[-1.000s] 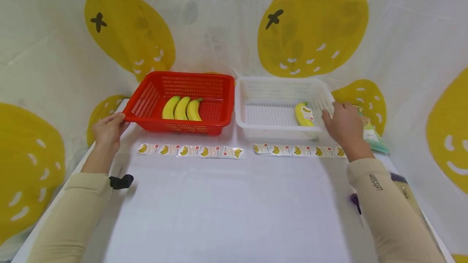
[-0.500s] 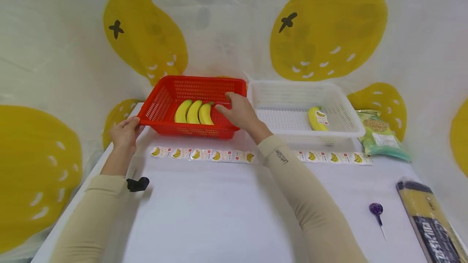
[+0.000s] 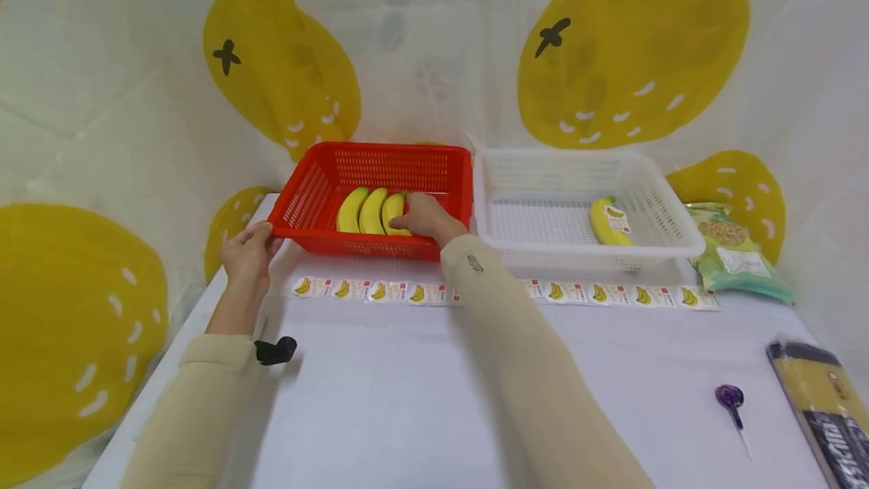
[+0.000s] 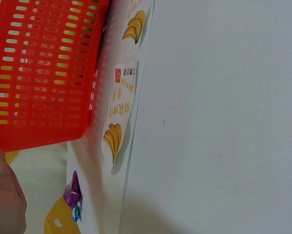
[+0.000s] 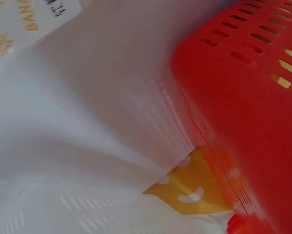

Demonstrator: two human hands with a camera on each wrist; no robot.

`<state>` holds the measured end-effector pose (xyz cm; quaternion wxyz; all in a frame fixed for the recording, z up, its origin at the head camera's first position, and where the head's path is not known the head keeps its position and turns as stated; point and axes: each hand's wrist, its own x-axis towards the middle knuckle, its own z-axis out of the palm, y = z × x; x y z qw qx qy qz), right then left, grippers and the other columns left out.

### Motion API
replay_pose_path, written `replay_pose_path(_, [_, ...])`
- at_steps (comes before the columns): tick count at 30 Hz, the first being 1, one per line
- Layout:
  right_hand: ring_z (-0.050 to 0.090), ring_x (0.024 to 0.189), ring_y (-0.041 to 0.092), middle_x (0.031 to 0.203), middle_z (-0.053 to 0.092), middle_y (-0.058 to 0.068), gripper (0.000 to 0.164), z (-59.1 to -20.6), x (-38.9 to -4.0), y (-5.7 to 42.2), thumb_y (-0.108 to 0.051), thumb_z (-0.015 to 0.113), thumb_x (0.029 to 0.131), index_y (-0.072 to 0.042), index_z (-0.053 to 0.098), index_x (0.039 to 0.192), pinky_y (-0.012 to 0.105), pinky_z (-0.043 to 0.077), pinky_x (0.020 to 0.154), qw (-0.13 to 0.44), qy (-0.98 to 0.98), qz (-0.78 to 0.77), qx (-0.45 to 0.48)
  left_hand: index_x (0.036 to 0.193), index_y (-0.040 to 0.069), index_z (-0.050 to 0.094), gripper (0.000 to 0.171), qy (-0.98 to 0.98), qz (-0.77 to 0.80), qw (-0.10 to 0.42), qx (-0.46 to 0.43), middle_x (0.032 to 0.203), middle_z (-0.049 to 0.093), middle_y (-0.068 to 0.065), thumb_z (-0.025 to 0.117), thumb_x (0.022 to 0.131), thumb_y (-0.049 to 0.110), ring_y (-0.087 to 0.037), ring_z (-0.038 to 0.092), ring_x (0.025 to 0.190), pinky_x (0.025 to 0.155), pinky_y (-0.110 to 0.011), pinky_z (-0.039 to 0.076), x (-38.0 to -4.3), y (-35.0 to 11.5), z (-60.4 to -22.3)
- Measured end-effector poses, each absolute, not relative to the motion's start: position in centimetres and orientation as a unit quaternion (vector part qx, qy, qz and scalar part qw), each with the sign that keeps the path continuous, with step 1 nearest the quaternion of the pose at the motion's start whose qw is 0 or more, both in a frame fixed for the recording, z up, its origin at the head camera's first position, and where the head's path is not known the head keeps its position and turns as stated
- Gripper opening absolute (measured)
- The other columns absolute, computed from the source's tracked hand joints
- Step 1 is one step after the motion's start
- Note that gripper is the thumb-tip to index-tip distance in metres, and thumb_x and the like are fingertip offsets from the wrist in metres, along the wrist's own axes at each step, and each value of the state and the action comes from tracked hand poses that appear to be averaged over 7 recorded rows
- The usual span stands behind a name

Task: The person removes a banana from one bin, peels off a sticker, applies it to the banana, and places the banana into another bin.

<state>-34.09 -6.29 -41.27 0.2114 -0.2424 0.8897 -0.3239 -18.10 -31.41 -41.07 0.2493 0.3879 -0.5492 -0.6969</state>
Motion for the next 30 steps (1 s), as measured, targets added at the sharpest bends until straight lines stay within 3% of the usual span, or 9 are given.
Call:
replay_pose_path(2, [0.053, 0.076, 0.021, 0.076, 0.049, 0.004, 0.034, -41.7, -34.3, -6.6, -0.036, 0.071, 0.095, -0.006, 0.055, 0.096, 0.029, 0.042, 0.069, 0.231, 0.885, -0.326, -0.24, 0.131, 0.008, 0.068, 0.035, -0.543, -0.697, 0.25, 0.397, 0.116, 0.062, -0.001, 0.066, 0.1, 0.022, -0.009, 0.066, 0.093, 0.079, -0.014, 0.058, -17.9, -31.4, -41.2])
replay_pose_path(5, [0.046, 0.065, 0.015, 0.064, 0.042, -0.002, 0.035, -42.5, -34.9, -7.0, -0.035, 0.072, 0.094, -0.01, 0.052, 0.081, 0.024, 0.037, 0.063, 0.228, 0.887, -0.312, -0.254, 0.13, 0.01, 0.069, 0.033, -0.541, -0.698, 0.25, 0.397, 0.118, 0.062, -0.002, 0.066, 0.099, 0.022, -0.01, 0.067, 0.095, 0.077, -0.013, 0.057, -17.9, -31.3, -41.5])
replay_pose_path(9, [0.042, 0.06, 0.014, 0.06, 0.038, -0.003, 0.04, -43.2, -35.5, -7.1, -0.035, 0.074, 0.093, -0.013, 0.048, 0.072, 0.025, 0.034, 0.061, 0.222, 0.891, -0.298, -0.261, 0.131, 0.012, 0.069, 0.033, -0.547, -0.697, 0.245, 0.393, 0.124, 0.062, -0.003, 0.066, 0.1, 0.024, -0.012, 0.067, 0.103, 0.081, -0.014, 0.057, -18.2, -31.1, -41.7])
replay_pose_path(13, [0.046, 0.065, 0.015, 0.062, 0.04, -0.002, 0.035, -43.4, -35.9, -7.4, -0.035, 0.074, 0.092, -0.012, 0.053, 0.076, 0.025, 0.037, 0.064, 0.233, 0.89, -0.291, -0.264, 0.13, 0.012, 0.07, 0.033, -0.541, -0.7, 0.251, 0.393, 0.127, 0.061, -0.004, 0.066, 0.1, 0.024, -0.014, 0.067, 0.109, 0.082, -0.015, 0.057, -18.4, -31.2, -41.8])
replay_pose_path(20, [0.047, 0.069, 0.016, 0.065, 0.04, -0.002, 0.032, -43.3, -36.1, -7.9, -0.032, 0.076, 0.091, -0.011, 0.056, 0.079, 0.025, 0.037, 0.067, 0.235, 0.892, -0.273, -0.274, 0.131, 0.008, 0.068, 0.034, -0.534, -0.705, 0.27, 0.381, 0.116, 0.062, 0.0, 0.066, 0.1, 0.022, -0.01, 0.068, 0.096, 0.082, -0.016, 0.058, -18.3, -31.0, -41.9])
replay_pose_path(23, [0.047, 0.071, 0.016, 0.065, 0.041, -0.002, 0.03, -43.2, -36.1, -7.9, -0.031, 0.076, 0.092, -0.01, 0.058, 0.08, 0.025, 0.037, 0.068, 0.242, 0.889, -0.275, -0.276, 0.132, 0.009, 0.068, 0.035, -0.532, -0.704, 0.271, 0.385, 0.117, 0.061, -0.001, 0.066, 0.1, 0.023, -0.011, 0.068, 0.098, 0.083, -0.017, 0.058, -18.3, -30.9, -41.9])
replay_pose_path(30, [0.054, 0.085, 0.019, 0.077, 0.05, 0.001, 0.028, -43.2, -36.0, -7.8, -0.032, 0.075, 0.093, -0.006, 0.068, 0.101, 0.027, 0.042, 0.076, 0.262, 0.887, -0.277, -0.259, 0.132, 0.01, 0.067, 0.035, -0.535, -0.702, 0.272, 0.383, 0.123, 0.062, -0.003, 0.065, 0.1, 0.024, -0.012, 0.068, 0.102, 0.083, -0.016, 0.058, -18.3, -30.9, -41.9])
